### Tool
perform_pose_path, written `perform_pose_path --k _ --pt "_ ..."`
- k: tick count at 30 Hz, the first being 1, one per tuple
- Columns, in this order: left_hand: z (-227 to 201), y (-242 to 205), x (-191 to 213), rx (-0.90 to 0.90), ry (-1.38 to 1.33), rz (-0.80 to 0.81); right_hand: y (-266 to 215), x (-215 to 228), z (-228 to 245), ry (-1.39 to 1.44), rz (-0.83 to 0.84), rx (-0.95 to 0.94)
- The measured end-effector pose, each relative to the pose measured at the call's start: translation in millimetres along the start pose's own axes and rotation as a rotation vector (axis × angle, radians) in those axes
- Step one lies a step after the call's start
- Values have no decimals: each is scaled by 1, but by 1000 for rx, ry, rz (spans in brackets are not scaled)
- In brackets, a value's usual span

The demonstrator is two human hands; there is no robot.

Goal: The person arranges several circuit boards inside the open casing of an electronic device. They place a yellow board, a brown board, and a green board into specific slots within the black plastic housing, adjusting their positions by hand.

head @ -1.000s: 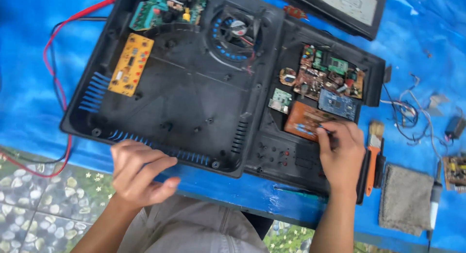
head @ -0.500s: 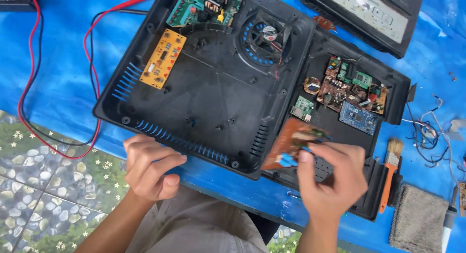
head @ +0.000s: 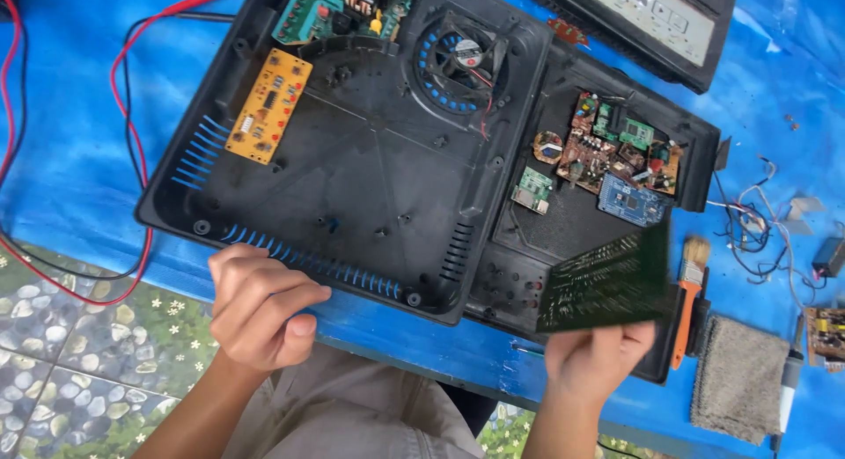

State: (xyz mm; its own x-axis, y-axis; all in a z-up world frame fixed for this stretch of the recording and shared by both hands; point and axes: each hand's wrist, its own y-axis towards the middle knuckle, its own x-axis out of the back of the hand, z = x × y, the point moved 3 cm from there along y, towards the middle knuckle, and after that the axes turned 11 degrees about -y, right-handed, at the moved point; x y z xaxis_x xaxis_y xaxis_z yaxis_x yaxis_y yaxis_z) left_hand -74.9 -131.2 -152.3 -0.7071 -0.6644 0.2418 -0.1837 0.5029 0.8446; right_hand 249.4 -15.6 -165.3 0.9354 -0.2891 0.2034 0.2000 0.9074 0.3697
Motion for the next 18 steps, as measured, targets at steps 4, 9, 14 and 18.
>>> perform_pose_path --k 4,9,14,18 --pt "15 -27 -3 -39 29 -89 6 -41 41 -95 204 150" --pt "14 -27 -3 -28 27 -74 25 -105 89 -195 432 305" --pt "7 -18 -5 42 33 -62 35 -176 87 -219 606 507" --pt "6 -21 -5 74 25 -70 29 -201 64 -648 795 494"
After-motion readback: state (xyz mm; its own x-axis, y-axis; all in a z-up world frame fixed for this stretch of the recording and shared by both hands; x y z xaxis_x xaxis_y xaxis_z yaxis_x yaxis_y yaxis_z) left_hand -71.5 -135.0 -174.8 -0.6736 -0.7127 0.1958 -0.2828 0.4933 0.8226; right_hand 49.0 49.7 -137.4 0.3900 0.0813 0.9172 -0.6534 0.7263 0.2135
